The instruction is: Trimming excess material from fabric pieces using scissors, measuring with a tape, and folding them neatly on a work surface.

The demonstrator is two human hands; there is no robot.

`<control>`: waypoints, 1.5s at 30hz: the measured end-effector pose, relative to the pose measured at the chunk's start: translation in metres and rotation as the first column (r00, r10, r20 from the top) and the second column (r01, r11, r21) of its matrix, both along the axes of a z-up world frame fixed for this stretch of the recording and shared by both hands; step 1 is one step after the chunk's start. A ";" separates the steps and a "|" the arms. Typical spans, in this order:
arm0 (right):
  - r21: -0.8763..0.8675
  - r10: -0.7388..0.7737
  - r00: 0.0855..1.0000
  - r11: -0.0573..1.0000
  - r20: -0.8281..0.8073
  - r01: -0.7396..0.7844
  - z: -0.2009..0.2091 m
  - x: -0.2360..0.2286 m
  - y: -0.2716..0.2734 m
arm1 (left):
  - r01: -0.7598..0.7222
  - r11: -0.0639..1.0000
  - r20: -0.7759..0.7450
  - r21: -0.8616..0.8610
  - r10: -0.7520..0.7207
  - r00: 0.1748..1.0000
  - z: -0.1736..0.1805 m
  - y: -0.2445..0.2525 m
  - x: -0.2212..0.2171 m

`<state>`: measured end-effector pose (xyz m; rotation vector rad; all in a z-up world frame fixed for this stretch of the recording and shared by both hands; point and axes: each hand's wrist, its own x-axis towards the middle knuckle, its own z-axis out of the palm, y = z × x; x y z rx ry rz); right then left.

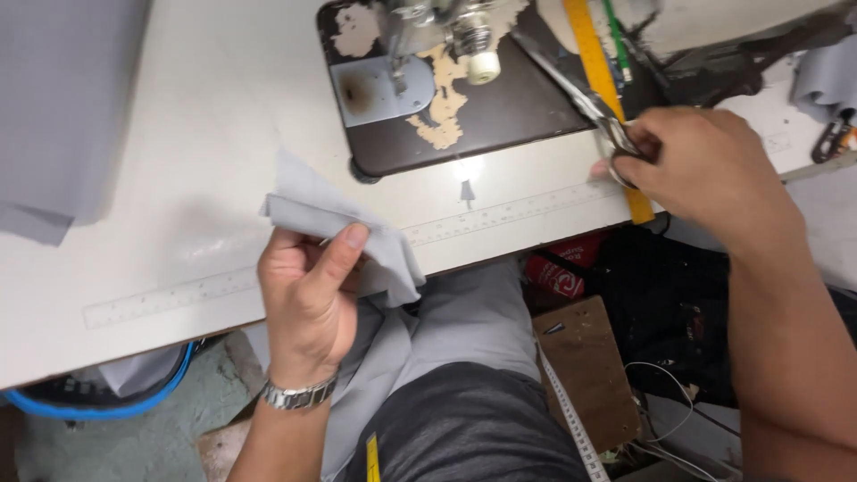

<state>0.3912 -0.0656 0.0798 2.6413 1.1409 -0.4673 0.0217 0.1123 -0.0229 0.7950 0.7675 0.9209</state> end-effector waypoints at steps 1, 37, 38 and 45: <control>0.063 0.044 0.999 0.997 0.022 -0.046 -0.006 -0.007 -0.014 | 0.006 1.000 0.035 0.003 -0.006 0.999 0.000 0.000 0.000; 0.651 0.475 0.750 0.394 0.460 -0.649 -0.105 -0.131 -0.102 | 0.035 0.999 0.086 0.030 -0.038 0.996 0.028 -0.029 -0.008; 0.642 0.480 0.744 0.396 0.464 -0.656 -0.105 -0.128 -0.103 | 0.021 0.998 0.055 0.059 -0.024 0.998 0.022 -0.029 -0.008; 0.361 0.311 0.867 0.814 0.390 -0.455 -0.069 -0.062 -0.098 | 0.059 0.992 0.023 0.113 -0.062 0.998 0.022 -0.027 -0.016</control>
